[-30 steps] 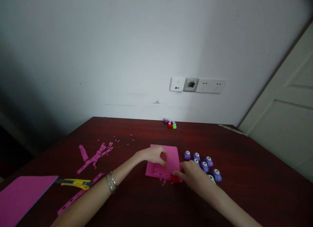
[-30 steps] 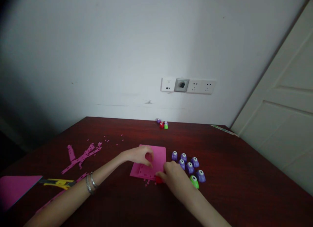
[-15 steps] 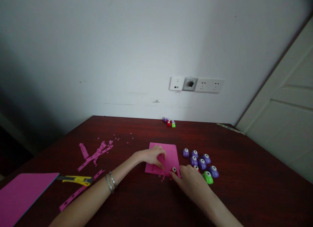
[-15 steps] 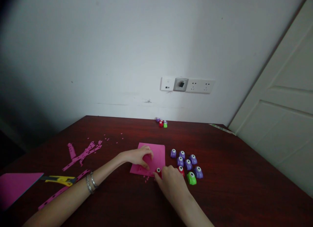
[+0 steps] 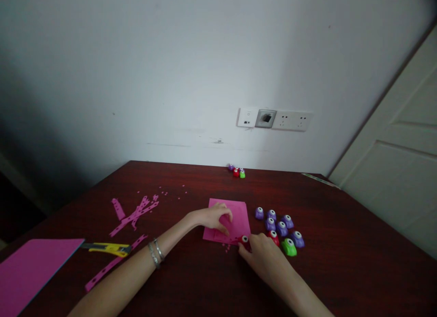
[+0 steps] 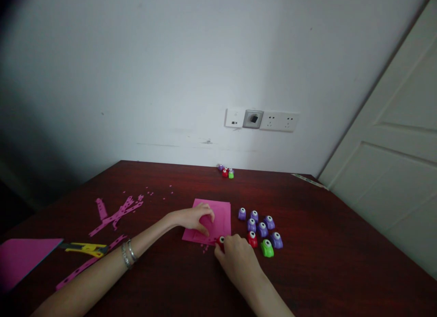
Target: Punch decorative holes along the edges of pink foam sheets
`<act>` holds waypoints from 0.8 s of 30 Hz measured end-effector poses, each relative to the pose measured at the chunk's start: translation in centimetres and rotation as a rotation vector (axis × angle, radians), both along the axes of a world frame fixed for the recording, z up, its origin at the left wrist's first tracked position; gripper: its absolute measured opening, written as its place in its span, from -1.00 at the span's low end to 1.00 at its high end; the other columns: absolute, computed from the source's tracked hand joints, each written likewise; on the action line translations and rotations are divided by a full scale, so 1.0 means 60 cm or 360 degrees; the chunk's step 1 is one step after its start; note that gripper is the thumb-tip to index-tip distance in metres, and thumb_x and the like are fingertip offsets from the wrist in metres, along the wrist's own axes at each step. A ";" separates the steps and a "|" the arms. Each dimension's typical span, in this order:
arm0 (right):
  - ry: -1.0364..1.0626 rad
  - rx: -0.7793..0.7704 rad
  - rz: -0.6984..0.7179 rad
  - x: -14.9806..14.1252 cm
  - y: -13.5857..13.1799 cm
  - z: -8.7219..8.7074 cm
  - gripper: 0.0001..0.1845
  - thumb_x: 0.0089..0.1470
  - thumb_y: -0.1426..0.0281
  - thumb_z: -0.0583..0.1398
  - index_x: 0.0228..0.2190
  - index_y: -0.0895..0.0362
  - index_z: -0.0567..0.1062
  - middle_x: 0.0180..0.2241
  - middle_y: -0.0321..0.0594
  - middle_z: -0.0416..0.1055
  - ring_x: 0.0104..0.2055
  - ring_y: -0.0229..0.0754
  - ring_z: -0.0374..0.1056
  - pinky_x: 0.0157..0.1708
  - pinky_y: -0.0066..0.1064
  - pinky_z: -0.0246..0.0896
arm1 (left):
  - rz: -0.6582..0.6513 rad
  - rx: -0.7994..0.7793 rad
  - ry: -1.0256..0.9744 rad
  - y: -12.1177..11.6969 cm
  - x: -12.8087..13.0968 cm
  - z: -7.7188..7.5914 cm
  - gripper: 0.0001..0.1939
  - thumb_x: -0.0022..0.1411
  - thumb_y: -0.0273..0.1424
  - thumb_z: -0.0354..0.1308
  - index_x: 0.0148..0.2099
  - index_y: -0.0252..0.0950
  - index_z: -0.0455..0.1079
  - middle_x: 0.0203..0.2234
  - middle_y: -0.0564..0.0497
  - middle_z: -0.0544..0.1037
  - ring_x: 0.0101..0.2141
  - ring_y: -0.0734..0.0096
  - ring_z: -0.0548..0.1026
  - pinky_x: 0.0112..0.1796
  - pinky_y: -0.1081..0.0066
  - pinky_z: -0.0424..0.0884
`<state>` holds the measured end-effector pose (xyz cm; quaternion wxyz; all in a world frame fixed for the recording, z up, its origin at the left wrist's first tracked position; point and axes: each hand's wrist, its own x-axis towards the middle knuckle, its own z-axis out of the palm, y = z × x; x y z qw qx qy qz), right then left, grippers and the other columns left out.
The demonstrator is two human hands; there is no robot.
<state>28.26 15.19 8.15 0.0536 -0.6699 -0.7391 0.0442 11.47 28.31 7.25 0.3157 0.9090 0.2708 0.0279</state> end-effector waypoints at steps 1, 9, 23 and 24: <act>0.0007 -0.0014 -0.0008 0.000 0.000 0.000 -0.70 0.08 0.34 0.05 -0.50 0.18 0.52 -0.48 -0.06 0.49 -0.42 -0.07 0.43 -0.48 -0.42 0.12 | 0.0004 0.0001 0.0009 0.000 0.000 0.000 -0.59 -0.06 -0.17 0.25 -0.17 -0.24 0.32 -0.21 0.00 0.27 -0.15 0.30 0.26 -0.17 0.39 0.21; -0.0024 0.0039 0.0009 0.003 0.006 0.012 -0.71 0.09 0.34 0.05 -0.49 0.22 0.50 -0.46 -0.04 0.49 -0.38 -0.08 0.43 -0.44 -0.42 0.14 | 0.0006 -0.0058 -0.0095 0.005 -0.003 0.006 -0.62 -0.07 -0.22 0.26 -0.18 -0.27 0.38 -0.23 -0.01 0.38 -0.19 0.35 0.33 -0.18 0.42 0.24; 0.0039 0.0334 -0.0072 0.019 0.010 0.000 -0.73 0.13 0.27 0.01 -0.48 0.13 0.39 -0.62 -0.19 0.45 -0.58 -0.14 0.42 -0.67 -0.46 -0.07 | 0.1099 -0.0118 -0.0437 0.042 -0.033 0.027 -0.68 0.10 -0.19 0.06 -0.28 -0.38 0.33 -0.57 0.00 0.47 -0.59 0.46 0.42 -0.52 0.46 0.32; 0.0057 0.0347 -0.0079 0.020 0.011 -0.001 -0.72 0.13 0.25 0.01 -0.48 0.13 0.38 -0.63 -0.20 0.45 -0.58 -0.14 0.42 -0.68 -0.46 -0.08 | 0.1150 -0.0275 -0.0391 0.042 -0.035 0.025 -0.64 0.12 -0.15 0.04 -0.24 -0.39 0.30 -0.61 0.00 0.46 -0.62 0.45 0.41 -0.55 0.46 0.32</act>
